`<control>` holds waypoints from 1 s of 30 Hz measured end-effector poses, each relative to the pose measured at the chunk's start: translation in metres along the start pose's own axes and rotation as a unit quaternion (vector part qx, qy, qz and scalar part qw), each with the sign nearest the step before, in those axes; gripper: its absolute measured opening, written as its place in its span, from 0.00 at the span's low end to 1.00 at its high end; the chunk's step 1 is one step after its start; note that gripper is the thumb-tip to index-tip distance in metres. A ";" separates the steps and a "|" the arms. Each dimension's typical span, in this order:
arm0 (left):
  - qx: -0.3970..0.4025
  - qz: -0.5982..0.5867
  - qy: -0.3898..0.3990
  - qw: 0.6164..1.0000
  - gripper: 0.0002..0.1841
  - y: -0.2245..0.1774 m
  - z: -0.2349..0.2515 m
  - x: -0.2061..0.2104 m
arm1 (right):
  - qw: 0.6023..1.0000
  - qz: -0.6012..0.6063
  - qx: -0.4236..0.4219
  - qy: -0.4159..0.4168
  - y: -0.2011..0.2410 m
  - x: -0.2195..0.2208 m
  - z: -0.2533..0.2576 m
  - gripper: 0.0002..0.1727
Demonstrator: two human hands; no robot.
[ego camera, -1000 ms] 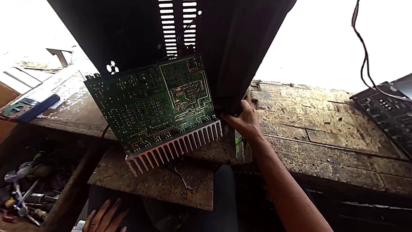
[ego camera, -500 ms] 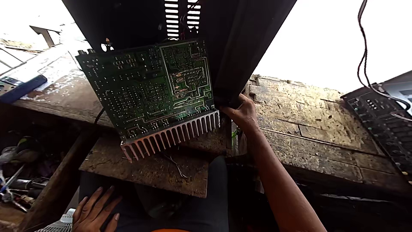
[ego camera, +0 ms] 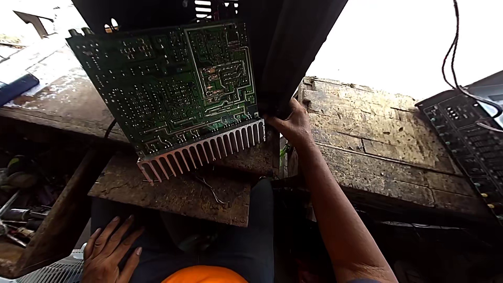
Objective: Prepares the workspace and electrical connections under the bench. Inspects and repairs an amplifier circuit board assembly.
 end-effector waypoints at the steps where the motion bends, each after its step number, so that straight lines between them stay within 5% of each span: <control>1: -0.001 0.002 0.001 1.000 0.27 0.000 0.000 0.000 | 1.000 -0.005 -0.005 0.001 -0.001 0.000 0.001 0.35; 9: -0.001 -0.003 0.007 1.000 0.27 -0.001 0.000 -0.002 | 0.999 -0.021 -0.029 -0.012 0.002 -0.001 0.002 0.26; 30: -0.001 0.004 -0.029 1.000 0.26 -0.002 0.001 -0.001 | 0.997 -0.037 -0.060 -0.006 0.009 0.000 -0.005 0.22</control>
Point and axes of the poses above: each hand's wrist, its own z-axis towards the middle knuckle, its own x-axis out of the palm, y = z × x, the point moved 7 cm from there along z, towards the middle knuckle, and after that the axes turned 14 degrees about y, right-handed, at the moved point
